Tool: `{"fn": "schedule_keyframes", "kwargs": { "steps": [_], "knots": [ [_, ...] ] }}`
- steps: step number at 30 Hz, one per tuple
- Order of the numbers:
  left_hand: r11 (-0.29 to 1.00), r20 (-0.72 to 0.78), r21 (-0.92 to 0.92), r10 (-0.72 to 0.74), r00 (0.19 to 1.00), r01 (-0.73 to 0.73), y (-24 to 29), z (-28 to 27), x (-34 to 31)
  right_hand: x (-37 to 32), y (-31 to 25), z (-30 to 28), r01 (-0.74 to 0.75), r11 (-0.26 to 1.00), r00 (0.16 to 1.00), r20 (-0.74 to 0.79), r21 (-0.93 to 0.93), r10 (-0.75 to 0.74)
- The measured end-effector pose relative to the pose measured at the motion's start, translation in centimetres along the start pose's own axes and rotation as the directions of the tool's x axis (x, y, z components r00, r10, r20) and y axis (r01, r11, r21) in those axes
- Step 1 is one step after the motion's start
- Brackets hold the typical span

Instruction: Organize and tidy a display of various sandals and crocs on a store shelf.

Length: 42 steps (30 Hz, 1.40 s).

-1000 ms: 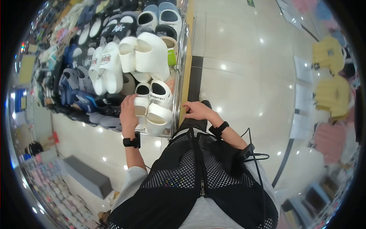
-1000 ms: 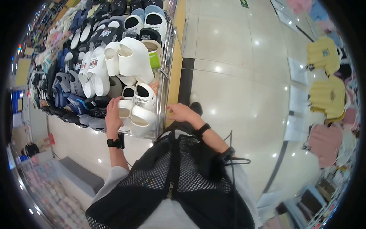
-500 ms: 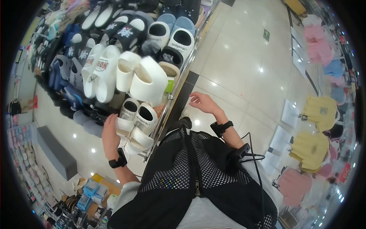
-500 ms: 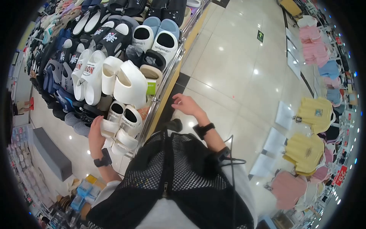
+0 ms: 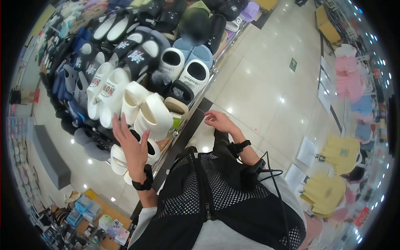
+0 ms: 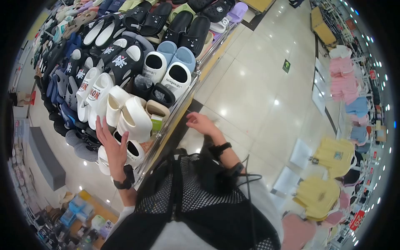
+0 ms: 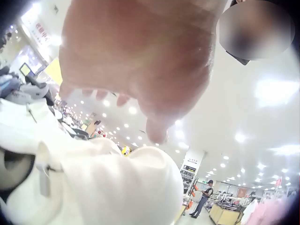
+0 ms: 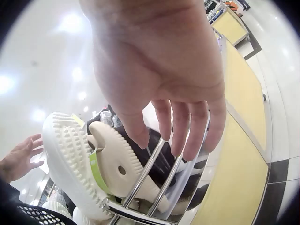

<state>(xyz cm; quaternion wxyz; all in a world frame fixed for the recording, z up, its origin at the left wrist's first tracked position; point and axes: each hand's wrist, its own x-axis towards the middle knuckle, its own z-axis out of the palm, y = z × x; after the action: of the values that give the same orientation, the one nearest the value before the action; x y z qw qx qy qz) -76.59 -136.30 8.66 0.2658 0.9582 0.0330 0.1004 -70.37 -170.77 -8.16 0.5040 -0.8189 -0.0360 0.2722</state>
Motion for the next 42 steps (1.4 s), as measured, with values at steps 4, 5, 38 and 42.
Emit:
{"fn": "schedule_keyframes", "kwargs": {
  "steps": [4,5,38,42],
  "knots": [
    [0.999,-0.199,-0.016,-0.051,0.979,0.048,1.1,4.8,1.4,1.4,3.6,-3.2,-0.011,0.999,0.999,0.047,0.039,0.009],
    [0.997,-0.223,-0.026,-0.076,0.972,0.072,0.9,6.2,1.8,1.9,4.5,-4.0,0.004,0.999,0.998,0.055,0.043,-0.007],
    [0.988,0.097,0.122,-0.101,0.990,0.089,15.6,26.7,33.2,13.1,16.0,-35.0,-0.050,0.959,0.981,-0.168,0.280,0.100],
    [0.951,0.123,0.216,-0.250,0.960,0.220,16.1,28.8,36.4,16.1,16.1,-39.4,-0.116,0.974,0.978,-0.148,0.197,0.146]
  ]
}}
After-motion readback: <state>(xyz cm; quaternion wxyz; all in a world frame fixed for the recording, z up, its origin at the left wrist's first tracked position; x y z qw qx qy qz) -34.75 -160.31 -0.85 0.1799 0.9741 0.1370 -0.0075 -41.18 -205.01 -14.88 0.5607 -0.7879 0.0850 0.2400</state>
